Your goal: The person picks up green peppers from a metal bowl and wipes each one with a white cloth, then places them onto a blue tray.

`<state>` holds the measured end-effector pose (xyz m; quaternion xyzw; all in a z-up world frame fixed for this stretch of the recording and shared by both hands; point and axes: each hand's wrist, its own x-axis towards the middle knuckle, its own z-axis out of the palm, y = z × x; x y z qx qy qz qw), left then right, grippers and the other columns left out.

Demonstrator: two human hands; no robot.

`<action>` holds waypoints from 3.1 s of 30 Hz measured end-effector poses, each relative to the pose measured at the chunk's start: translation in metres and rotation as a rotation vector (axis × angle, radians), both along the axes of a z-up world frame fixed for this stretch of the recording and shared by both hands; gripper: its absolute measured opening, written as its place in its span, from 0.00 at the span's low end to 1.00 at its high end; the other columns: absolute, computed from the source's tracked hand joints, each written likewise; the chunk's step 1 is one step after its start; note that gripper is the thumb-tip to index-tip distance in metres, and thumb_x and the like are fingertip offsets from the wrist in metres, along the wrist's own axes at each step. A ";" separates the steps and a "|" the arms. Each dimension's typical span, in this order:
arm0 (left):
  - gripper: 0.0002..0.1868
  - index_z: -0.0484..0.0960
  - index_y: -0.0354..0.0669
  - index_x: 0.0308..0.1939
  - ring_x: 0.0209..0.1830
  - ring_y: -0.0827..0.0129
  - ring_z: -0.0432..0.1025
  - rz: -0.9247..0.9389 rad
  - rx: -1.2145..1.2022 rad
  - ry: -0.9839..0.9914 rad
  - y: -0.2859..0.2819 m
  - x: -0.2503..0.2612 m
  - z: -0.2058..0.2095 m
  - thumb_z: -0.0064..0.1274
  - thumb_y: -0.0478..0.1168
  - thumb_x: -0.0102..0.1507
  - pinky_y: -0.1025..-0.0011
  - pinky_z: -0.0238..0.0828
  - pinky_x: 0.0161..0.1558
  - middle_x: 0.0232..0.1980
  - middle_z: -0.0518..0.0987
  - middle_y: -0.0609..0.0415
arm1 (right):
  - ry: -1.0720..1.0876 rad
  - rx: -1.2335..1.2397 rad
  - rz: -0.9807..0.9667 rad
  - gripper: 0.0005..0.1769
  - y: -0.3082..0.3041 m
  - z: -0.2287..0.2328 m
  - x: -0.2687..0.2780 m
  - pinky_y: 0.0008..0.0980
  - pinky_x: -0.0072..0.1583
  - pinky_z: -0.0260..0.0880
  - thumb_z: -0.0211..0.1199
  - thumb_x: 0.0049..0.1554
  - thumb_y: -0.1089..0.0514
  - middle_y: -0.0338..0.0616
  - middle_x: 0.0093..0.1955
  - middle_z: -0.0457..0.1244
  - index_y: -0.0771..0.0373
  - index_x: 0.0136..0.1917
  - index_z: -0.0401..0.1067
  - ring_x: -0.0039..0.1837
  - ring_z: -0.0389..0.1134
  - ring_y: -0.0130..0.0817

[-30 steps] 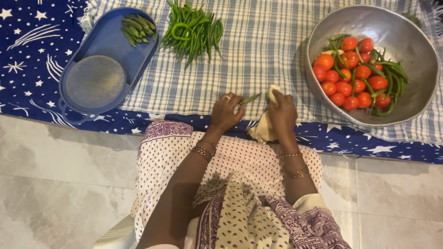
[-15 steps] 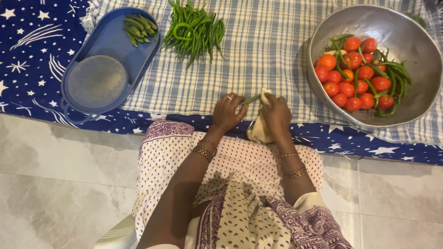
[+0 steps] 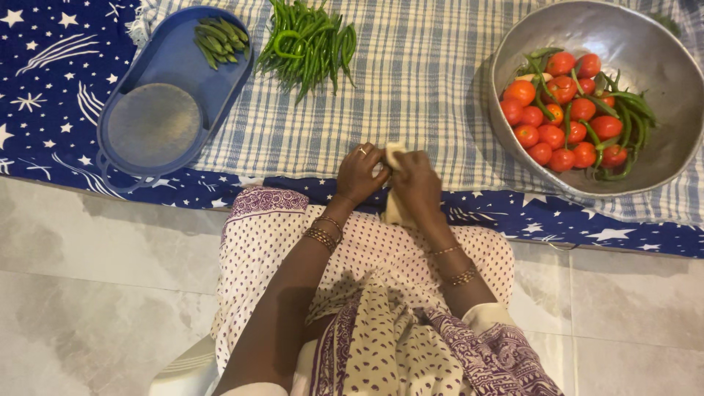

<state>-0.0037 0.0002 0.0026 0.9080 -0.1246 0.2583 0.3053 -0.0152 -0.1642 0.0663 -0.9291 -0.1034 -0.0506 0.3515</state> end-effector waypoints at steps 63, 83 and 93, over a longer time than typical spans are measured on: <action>0.10 0.75 0.45 0.38 0.43 0.62 0.72 -0.065 -0.015 0.062 0.004 0.002 0.002 0.58 0.43 0.59 0.60 0.71 0.45 0.41 0.74 0.54 | 0.017 -0.163 -0.036 0.21 0.016 -0.001 -0.003 0.44 0.53 0.71 0.65 0.54 0.57 0.49 0.50 0.65 0.52 0.62 0.77 0.50 0.70 0.47; 0.07 0.78 0.47 0.39 0.44 0.63 0.73 -0.110 -0.103 0.012 0.007 -0.003 0.005 0.57 0.42 0.61 0.61 0.72 0.48 0.42 0.75 0.56 | -0.027 -0.138 -0.312 0.22 -0.029 0.026 0.001 0.45 0.49 0.74 0.62 0.59 0.57 0.56 0.57 0.61 0.58 0.67 0.72 0.47 0.71 0.47; 0.09 0.77 0.48 0.39 0.46 0.63 0.73 -0.103 -0.054 0.080 0.006 0.001 0.001 0.59 0.44 0.59 0.61 0.72 0.50 0.43 0.76 0.57 | -0.037 -0.184 -0.070 0.18 0.017 0.009 -0.023 0.45 0.50 0.74 0.57 0.64 0.56 0.53 0.57 0.60 0.56 0.67 0.75 0.48 0.71 0.49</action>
